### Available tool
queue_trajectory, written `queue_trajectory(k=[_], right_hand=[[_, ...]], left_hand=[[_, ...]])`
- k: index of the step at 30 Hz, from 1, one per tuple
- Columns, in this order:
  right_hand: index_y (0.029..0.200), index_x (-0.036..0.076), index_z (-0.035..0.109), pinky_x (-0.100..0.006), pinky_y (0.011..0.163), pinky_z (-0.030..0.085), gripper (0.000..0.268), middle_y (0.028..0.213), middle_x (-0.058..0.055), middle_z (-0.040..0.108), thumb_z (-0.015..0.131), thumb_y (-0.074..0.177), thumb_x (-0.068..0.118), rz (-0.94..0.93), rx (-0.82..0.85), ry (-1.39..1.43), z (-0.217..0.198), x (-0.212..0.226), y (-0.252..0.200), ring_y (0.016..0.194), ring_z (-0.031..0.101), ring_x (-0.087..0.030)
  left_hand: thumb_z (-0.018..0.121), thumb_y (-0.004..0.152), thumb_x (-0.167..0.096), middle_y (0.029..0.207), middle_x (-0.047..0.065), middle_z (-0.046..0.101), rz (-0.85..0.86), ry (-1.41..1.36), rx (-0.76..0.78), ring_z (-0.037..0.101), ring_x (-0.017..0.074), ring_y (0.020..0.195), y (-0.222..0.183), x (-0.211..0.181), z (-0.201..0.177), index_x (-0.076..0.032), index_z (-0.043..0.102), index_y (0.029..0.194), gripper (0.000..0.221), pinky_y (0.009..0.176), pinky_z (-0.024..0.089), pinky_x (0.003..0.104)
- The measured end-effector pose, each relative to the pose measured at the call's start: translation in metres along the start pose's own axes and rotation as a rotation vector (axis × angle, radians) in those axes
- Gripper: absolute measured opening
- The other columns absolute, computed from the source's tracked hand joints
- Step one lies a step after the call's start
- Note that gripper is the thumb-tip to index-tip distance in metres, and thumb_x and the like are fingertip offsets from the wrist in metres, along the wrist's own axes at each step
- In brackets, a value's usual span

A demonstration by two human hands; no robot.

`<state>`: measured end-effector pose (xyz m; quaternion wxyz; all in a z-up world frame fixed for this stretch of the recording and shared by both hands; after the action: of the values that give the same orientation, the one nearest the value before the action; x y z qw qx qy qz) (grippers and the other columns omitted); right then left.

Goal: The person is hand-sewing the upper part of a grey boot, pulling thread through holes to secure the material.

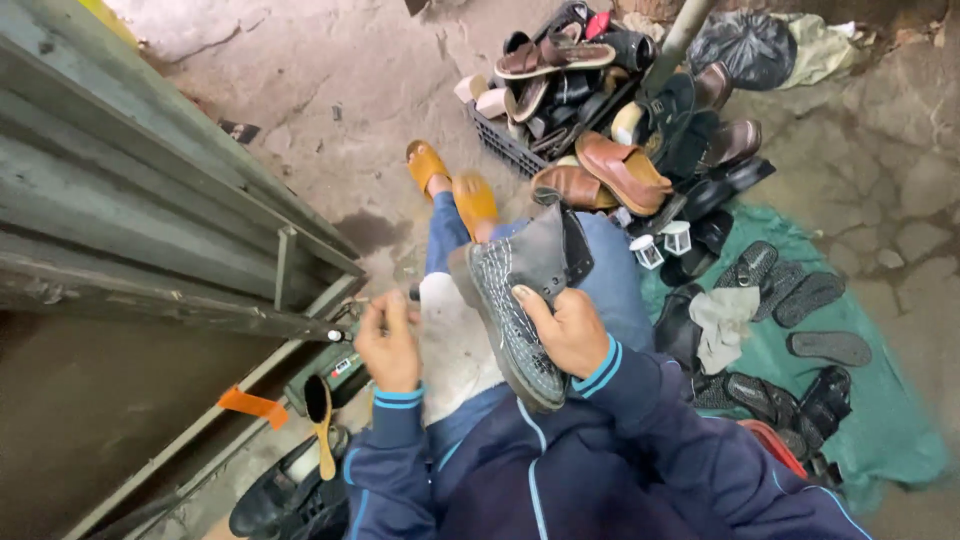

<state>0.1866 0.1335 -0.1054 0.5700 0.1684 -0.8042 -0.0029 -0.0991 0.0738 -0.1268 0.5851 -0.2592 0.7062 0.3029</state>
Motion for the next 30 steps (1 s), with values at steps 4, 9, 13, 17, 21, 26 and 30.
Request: queue_trajectory(k=[4,9,13,17,21,26,30], right_hand=[[0.107,-0.003,0.078,-0.048,0.076,0.061,0.031,0.094,-0.02,0.079,0.06,0.104,0.023,0.098,0.061,-0.076,0.017,-0.005,0.023,0.091,0.076,-0.038],[0.095,-0.008,0.076,-0.056,0.078,0.059,0.051,0.088,-0.027,0.075,0.057,0.105,0.039,0.313,0.191,-0.302,0.047,-0.05,0.047,0.096,0.07,-0.048],[0.081,-0.009,0.07,-0.06,0.085,0.055,0.064,0.081,-0.027,0.076,0.053,0.103,0.049,0.464,0.293,-0.36,0.073,-0.115,0.043,0.098,0.07,-0.049],[0.08,-0.006,0.072,-0.052,0.086,0.048,0.065,0.091,-0.028,0.073,0.057,0.094,0.056,0.583,0.264,-0.386,0.076,-0.147,0.038,0.099,0.067,-0.047],[0.097,-0.002,0.078,-0.042,0.087,0.053,0.046,0.1,-0.018,0.08,0.071,0.089,0.043,0.759,0.183,-0.152,0.061,-0.14,0.041,0.101,0.074,-0.032],[0.091,-0.001,0.079,-0.048,0.077,0.054,0.039,0.09,-0.021,0.078,0.071,0.094,0.037,0.597,0.149,-0.204,0.052,-0.137,0.047,0.098,0.074,-0.033],[0.11,0.002,0.079,-0.049,0.082,0.058,0.026,0.103,-0.019,0.077,0.074,0.098,0.024,0.496,0.049,-0.023,0.032,-0.107,0.05,0.106,0.073,-0.029]], left_hand=[[0.072,0.095,-0.035,0.067,0.007,0.073,-0.3,0.153,0.014,0.068,0.0185,0.068,-0.033,0.131,0.018,-0.012,0.074,0.105,0.025,0.069,0.052,0.036],[0.061,0.098,-0.005,0.096,0.011,0.068,-0.3,-0.013,0.216,0.07,0.0167,0.074,-0.062,0.151,0.036,-0.002,0.065,0.131,0.033,0.08,0.061,0.036],[0.059,0.1,-0.01,0.061,0.005,0.068,-0.355,0.044,0.179,0.062,0.0126,0.063,-0.052,0.113,0.029,-0.007,0.058,0.143,0.043,0.068,0.054,0.029],[0.061,0.095,-0.029,0.113,0.01,0.065,-0.479,0.062,0.211,0.054,0.0183,0.092,-0.053,0.127,0.025,-0.009,0.059,0.145,0.054,0.082,0.048,0.033],[0.051,0.101,-0.035,0.083,-0.001,0.067,-0.453,0.172,0.352,0.064,0.0129,0.086,-0.043,0.094,0.035,-0.009,0.064,0.141,0.05,0.087,0.05,0.03],[0.056,0.1,-0.01,0.12,0.012,0.07,-0.232,0.174,0.611,0.06,0.0263,0.114,-0.021,0.027,0.067,-0.01,0.064,0.14,0.041,0.104,0.045,0.041],[0.064,0.091,0.006,0.103,0.015,0.077,-0.063,0.2,0.698,0.075,0.03,0.089,-0.009,-0.029,0.09,-0.008,0.071,0.132,0.045,0.085,0.059,0.042]])
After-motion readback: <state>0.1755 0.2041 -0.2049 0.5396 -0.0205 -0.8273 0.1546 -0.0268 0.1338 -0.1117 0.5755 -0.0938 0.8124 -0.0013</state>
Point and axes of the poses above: each hand's wrist, its own y-axis towards the middle knuckle, its own z-axis out of the palm, x = y × z, the point moved 7 cm from there along y, towards the middle knuckle
